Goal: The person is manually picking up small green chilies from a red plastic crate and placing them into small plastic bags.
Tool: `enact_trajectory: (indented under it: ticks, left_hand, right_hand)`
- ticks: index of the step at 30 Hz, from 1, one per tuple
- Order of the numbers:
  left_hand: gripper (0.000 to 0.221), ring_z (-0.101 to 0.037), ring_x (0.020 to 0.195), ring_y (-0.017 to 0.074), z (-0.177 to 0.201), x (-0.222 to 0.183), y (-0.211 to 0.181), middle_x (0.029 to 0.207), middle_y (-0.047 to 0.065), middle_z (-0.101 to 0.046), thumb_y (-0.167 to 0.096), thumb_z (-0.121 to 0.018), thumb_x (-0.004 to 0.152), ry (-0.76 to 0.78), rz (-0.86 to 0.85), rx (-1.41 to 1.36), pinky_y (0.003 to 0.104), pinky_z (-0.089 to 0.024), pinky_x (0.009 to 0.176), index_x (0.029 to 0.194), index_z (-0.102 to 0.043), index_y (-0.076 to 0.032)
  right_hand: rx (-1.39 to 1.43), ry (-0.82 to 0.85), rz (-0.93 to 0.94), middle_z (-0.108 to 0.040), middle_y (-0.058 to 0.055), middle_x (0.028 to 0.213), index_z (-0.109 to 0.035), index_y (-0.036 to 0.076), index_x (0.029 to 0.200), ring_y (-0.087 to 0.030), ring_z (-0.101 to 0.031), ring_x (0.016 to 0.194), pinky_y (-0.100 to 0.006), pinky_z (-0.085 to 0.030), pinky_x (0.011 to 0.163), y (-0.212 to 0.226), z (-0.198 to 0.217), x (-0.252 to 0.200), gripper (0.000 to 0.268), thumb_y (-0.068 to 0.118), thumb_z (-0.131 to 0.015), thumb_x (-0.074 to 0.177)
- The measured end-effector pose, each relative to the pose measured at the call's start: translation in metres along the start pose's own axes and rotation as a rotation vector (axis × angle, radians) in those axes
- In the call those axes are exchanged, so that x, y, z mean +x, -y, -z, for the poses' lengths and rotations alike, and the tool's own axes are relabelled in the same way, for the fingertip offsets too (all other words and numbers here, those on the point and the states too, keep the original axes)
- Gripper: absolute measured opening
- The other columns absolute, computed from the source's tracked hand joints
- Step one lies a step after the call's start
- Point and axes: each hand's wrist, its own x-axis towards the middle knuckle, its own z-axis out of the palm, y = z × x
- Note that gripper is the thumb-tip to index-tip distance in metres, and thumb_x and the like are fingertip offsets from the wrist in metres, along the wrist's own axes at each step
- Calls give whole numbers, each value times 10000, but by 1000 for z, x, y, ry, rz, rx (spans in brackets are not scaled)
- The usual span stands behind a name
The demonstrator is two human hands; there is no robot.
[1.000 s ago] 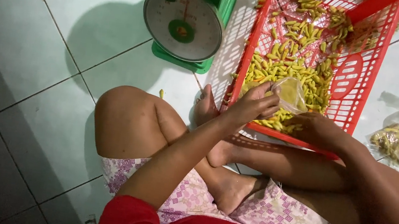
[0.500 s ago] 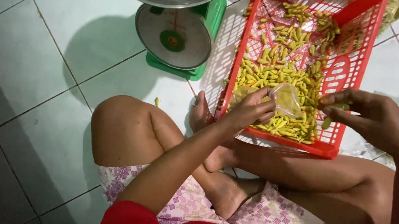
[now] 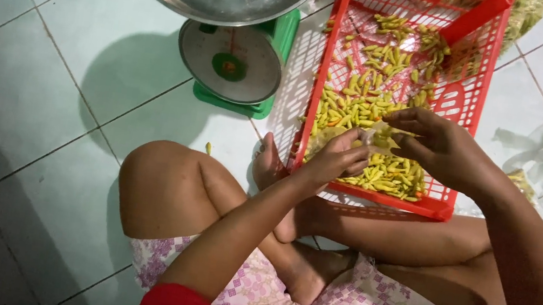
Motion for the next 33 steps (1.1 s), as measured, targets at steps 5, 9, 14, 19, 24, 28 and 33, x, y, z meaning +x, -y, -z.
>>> enact_trajectory:
  ticks: [5, 9, 14, 19, 24, 28, 33]
  left_hand:
    - [92, -242, 493, -14, -7, 1, -1, 580, -81, -281, -49, -481, 1036, 9, -39, -49, 162, -248, 490, 1076, -461, -129]
    - [80, -230, 501, -24, -19, -8, -28, 601, -95, -297, -65, -464, 1060, -1, -21, 45, 160, -249, 502, 1045, -424, -132]
    - [85, -253, 487, -22, -31, -12, -33, 596, -93, -267, -49, -475, 1056, -14, -15, 1, 154, -268, 493, 1056, -445, -128]
    - [141, -178, 477, 5, -28, -5, -27, 563, -76, -233, 4, -447, 1050, 2, 10, 71, 184, -241, 489, 1002, -416, -125]
    - [133, -171, 478, 11, -44, -7, -37, 540, -78, -258, -5, -410, 1053, -12, 25, 115, 198, -222, 493, 1017, -396, -133]
    - [172, -183, 433, 6, -39, -4, -27, 508, -91, -253, 28, -457, 1008, -33, 14, 46, 184, -232, 458, 1037, -420, -137]
    - [176, -171, 424, 12, -34, -7, -24, 503, -89, -240, 24, -475, 996, -39, 11, 44, 185, -216, 446, 1026, -422, -142]
  right_hand:
    - [-2, -167, 82, -728, -203, 1259, -662, 85, 1341, -405, -651, 1216, -538, -551, 973, 6, -3, -13, 386, 51, -670, 957]
    - [39, -350, 219, -768, -138, 1135, -719, 71, 1241, -292, -732, 1109, -388, -611, 875, -29, -1, -5, 266, 26, -706, 979]
    - [-104, -179, 80, -766, -252, 1083, -733, 80, 1251, -452, -721, 1054, -564, -595, 874, -131, -29, 29, 309, 146, -713, 950]
    - [-89, 86, -20, -752, -281, 1178, -763, 140, 1253, -516, -686, 1125, -582, -551, 970, -176, -60, 34, 337, 149, -647, 937]
    - [-335, 181, 354, -714, -263, 1183, -756, 112, 1217, -532, -678, 1058, -571, -544, 938, -192, -67, 40, 405, 246, -742, 835]
    - [-378, 222, 141, -733, -208, 1191, -787, 183, 1193, -504, -680, 1093, -543, -544, 967, -220, -84, 55, 395, 274, -752, 810]
    - [-578, 159, 78, -727, -132, 1163, -782, 298, 1174, -430, -720, 1041, -486, -621, 863, -223, -98, 68, 403, 357, -812, 776]
